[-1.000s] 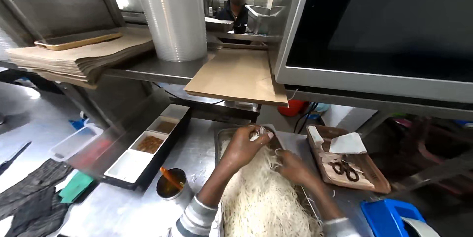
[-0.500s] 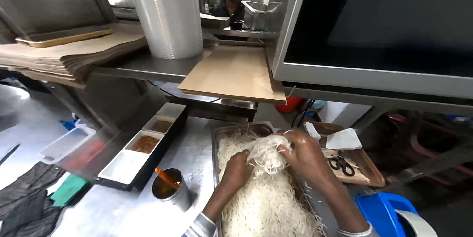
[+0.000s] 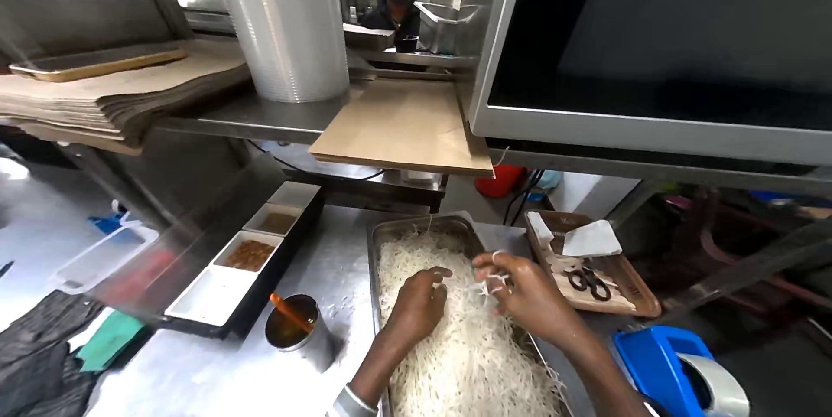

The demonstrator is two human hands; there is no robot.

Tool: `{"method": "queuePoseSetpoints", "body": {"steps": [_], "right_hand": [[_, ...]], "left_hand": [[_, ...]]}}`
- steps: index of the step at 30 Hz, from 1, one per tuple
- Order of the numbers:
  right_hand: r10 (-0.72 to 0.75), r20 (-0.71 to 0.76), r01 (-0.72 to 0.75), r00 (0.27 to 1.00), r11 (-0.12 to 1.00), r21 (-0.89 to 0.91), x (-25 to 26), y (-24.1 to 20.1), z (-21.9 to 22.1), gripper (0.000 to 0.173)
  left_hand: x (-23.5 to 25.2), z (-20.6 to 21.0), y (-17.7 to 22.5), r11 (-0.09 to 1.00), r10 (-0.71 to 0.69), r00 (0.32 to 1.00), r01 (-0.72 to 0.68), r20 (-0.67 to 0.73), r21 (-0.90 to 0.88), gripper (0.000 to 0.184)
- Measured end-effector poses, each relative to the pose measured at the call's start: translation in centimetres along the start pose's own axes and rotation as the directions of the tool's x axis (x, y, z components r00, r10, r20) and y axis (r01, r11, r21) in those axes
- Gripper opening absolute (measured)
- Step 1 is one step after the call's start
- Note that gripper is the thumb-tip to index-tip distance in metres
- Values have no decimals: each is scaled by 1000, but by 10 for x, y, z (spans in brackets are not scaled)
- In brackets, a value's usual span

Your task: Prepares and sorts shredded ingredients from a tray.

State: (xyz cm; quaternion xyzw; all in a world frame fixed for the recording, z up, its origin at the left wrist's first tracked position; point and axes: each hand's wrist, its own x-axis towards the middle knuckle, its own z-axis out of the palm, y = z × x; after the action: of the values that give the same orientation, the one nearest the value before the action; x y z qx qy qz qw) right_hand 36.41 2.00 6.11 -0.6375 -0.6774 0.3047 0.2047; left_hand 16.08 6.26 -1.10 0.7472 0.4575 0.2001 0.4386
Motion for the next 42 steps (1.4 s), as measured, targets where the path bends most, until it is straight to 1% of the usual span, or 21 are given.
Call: {"method": "queuePoseSetpoints", "body": {"steps": [2, 4, 5, 7, 9, 12, 15, 18, 20, 22, 23, 26, 28, 31, 32, 34, 36, 37, 38, 40, 42], "right_hand": [[96, 49, -90, 994, 989, -114, 1, 15, 7, 31], [237, 45, -225, 970, 955, -191, 10, 39, 23, 37], [305, 81, -285, 949, 939, -194, 14, 53, 35, 46], [344, 122, -326, 931, 934, -146, 18, 78, 68, 61], [304, 13, -302, 953, 950, -79, 15, 81, 81, 55], [165, -243, -175, 956, 984, -22, 12, 52, 55, 42], [37, -378, -92, 925, 987, -130, 7, 11, 15, 25], [-48, -474, -90, 879, 960, -264, 5, -10, -3, 18], [-81, -468, -73, 880, 951, -302, 5, -18, -8, 18], [-102, -350, -22, 931, 943, -333, 6, -25, -9, 20], [-140, -349, 15, 926, 941, -338, 6, -28, -9, 21], [-249, -490, 114, 836, 951, -288, 9, -34, -16, 14], [-225, -423, 115, 878, 956, -270, 13, -35, -16, 11], [-178, -308, 94, 935, 958, -270, 10, -30, -14, 11], [-167, -252, 100, 953, 961, -259, 5, -24, -14, 12], [-68, 46, 76, 997, 972, -222, -7, -10, -15, 18], [-23, 327, 84, 945, 981, -173, -15, 10, -13, 21], [-7, 365, 62, 931, 988, -138, -15, 23, -12, 24], [10, 331, 27, 944, 994, -106, -14, 36, -10, 25], [62, 151, -57, 987, 998, -33, -2, 65, 2, 24], [150, 13, -150, 989, 989, 10, 16, 93, 30, 28]], "left_hand": [[3, 21, -16, 997, -12, 999, 9, 41, 75, 44], [9, 47, -26, 976, -73, 992, 50, 99, 214, 61], [12, 57, -29, 960, -102, 990, 73, 94, 270, 62], [13, 58, -27, 954, -126, 991, 111, 35, 278, 49], [11, 41, -19, 961, -119, 991, 129, -57, 246, 46], [8, 3, -6, 971, -79, 969, 128, -235, 200, 45], [11, -23, 10, 974, -55, 934, 128, -352, 189, 40], [14, -36, 13, 963, -69, 905, 170, -420, 209, 42], [15, -44, 15, 960, -120, 923, 202, -366, 193, 43], [13, -48, 19, 961, -152, 955, 203, -255, 187, 38], [12, -48, 21, 966, -148, 966, 188, -213, 181, 33], [14, -44, 22, 991, -37, 986, 57, -161, 118, 44], [13, -41, 26, 996, 33, 996, -25, -87, 83, 45], [17, -38, 31, 994, 59, 998, -57, -13, 92, 32], [17, -38, 29, 994, 46, 999, -47, 10, 101, 32], [16, -39, 23, 994, 16, 998, -23, 63, 109, 35], [16, -36, 18, 995, -9, 994, -2, 105, 99, 39], [19, -30, 17, 996, -7, 993, -3, 122, 86, 40], [25, -22, 16, 998, 3, 991, -13, 134, 68, 41], [38, 6, 14, 996, 19, 987, -32, 159, 85, 43], [51, 38, 8, 968, -37, 981, -12, 190, 251, 44]]}}
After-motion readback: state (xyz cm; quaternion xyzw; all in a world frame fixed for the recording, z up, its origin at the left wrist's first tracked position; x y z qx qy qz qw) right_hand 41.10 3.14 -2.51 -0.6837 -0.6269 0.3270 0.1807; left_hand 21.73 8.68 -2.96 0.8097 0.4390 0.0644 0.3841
